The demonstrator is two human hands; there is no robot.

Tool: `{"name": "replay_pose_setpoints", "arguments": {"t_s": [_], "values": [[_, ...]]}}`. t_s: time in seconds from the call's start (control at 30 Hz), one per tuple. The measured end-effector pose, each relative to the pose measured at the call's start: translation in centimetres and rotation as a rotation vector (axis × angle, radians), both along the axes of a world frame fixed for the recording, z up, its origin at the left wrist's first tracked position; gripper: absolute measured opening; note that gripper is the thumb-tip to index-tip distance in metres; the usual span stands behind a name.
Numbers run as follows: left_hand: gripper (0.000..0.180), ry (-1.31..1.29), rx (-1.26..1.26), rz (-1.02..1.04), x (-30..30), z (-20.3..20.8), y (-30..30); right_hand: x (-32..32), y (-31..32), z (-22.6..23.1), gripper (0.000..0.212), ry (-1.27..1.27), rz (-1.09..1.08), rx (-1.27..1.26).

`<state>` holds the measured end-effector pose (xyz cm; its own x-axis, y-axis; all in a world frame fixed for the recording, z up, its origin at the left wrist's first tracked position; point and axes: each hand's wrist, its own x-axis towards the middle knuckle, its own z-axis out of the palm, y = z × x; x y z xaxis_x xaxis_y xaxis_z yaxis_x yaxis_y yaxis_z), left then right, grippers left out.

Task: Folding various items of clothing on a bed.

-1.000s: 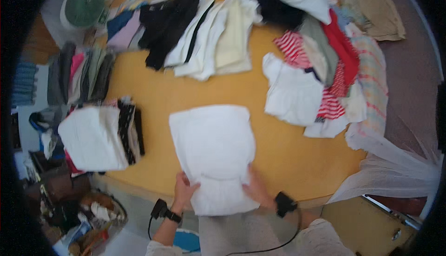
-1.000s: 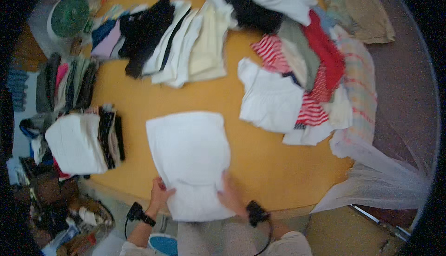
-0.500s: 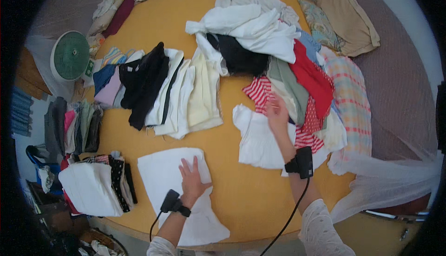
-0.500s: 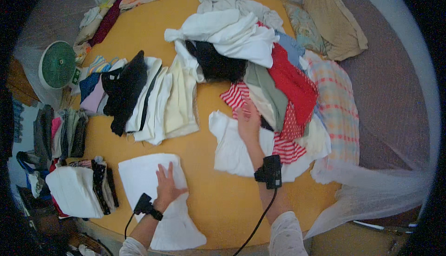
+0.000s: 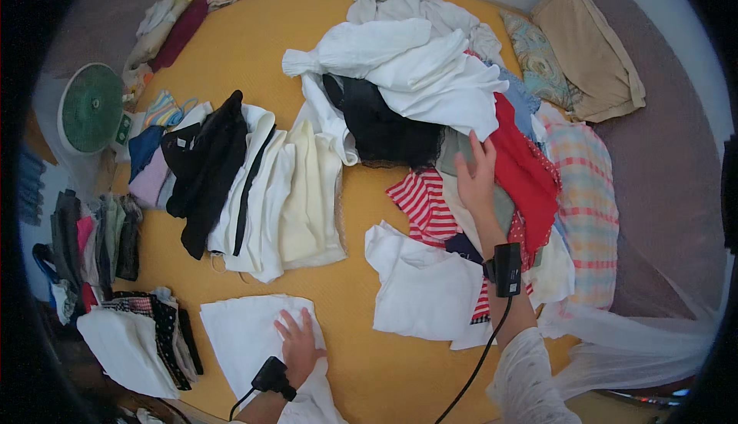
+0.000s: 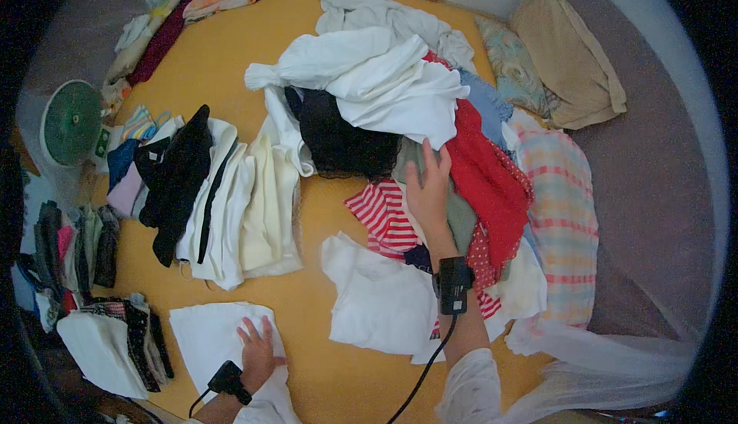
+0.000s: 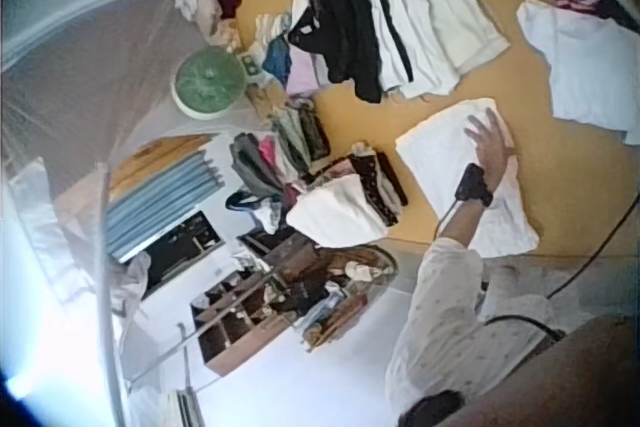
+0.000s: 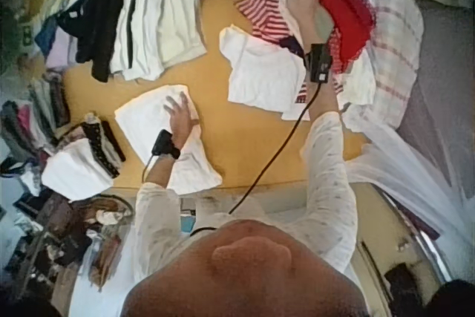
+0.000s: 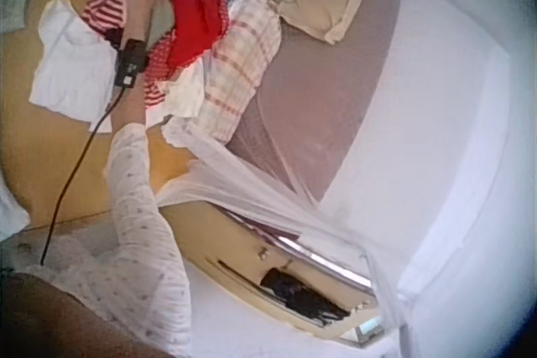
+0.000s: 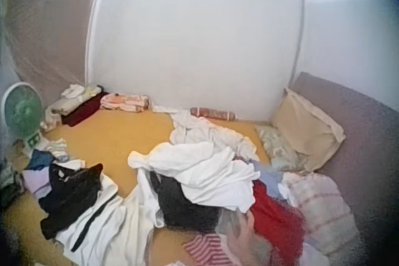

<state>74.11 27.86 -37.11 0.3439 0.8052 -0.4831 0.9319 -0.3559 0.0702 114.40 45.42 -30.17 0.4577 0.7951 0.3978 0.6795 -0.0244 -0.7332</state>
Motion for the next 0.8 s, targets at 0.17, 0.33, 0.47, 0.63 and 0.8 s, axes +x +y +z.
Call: {"name": "replay_pose_setpoints", "arguments": {"t_s": [0.17, 0.33, 0.47, 0.63, 0.8], "values": [[0.113, 0.065, -0.010, -0.055, 0.3, 0.7, 0.2, -0.6, 0.2, 2.2, 0.030, 0.079, 0.071, 0.202], [0.106, 0.153, 0.044, -0.238, -0.3, 0.2, -0.1, -4.2, -4.5, 6.7, 0.024, -0.013, 0.130, 0.181], [0.105, 0.129, 0.011, -0.220, -0.3, 0.3, -0.6, -7.8, -14.2, 10.4, 0.019, 0.110, 0.253, 0.124], [0.114, -0.043, -0.047, -0.002, -1.3, -0.5, -0.4, -11.1, -36.2, 14.6, 0.016, 0.117, 0.601, -0.239], [0.074, -0.277, 0.119, 0.153, -1.4, 2.2, -0.4, -11.2, -54.5, 13.0, 0.013, 0.205, 0.561, -1.260]]}}
